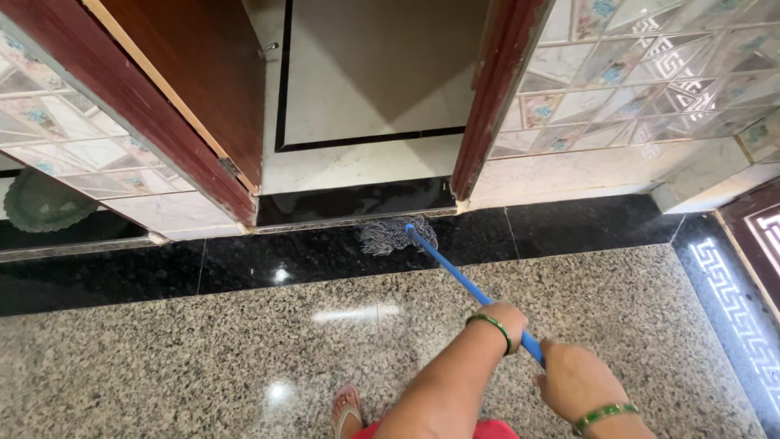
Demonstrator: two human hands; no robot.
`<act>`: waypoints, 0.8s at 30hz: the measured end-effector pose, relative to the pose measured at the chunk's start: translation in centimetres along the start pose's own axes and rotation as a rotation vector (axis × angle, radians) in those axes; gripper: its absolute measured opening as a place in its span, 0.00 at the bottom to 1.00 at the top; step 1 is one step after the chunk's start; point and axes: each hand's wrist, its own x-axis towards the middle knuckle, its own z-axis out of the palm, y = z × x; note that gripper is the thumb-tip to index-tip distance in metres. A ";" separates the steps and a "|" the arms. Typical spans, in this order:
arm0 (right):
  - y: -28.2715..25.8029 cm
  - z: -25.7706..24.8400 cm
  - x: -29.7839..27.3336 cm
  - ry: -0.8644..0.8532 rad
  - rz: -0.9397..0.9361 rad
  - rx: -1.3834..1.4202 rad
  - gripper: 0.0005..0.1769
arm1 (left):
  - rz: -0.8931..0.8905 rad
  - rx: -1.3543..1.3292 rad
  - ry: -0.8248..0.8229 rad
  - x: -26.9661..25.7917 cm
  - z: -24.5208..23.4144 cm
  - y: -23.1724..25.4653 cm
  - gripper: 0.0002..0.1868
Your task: The person mops a granite floor using a string mop and a bucket of water, cleaning the surface through a hallway toward a large door.
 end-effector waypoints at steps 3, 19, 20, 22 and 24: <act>-0.5 0.2 -0.1 -0.032 -0.011 -0.048 0.18 | 0.045 -0.064 0.268 -1.5 1.5 -0.3 0.11; -19.7 -7.2 4.2 -0.002 -0.381 -0.301 0.17 | -0.251 -0.341 0.678 -14.6 -1.6 -16.1 0.03; -21.5 -6.4 4.9 -0.007 -0.418 -0.255 0.20 | -0.239 -0.297 0.761 -15.8 -0.4 -18.6 0.03; -26.2 -3.7 6.8 0.010 -0.536 -0.261 0.15 | -0.234 -0.236 0.877 -18.0 2.2 -24.8 0.06; -32.3 -0.1 8.3 -0.047 -0.526 -0.170 0.15 | -0.293 -0.315 0.878 -21.2 5.5 -31.1 0.02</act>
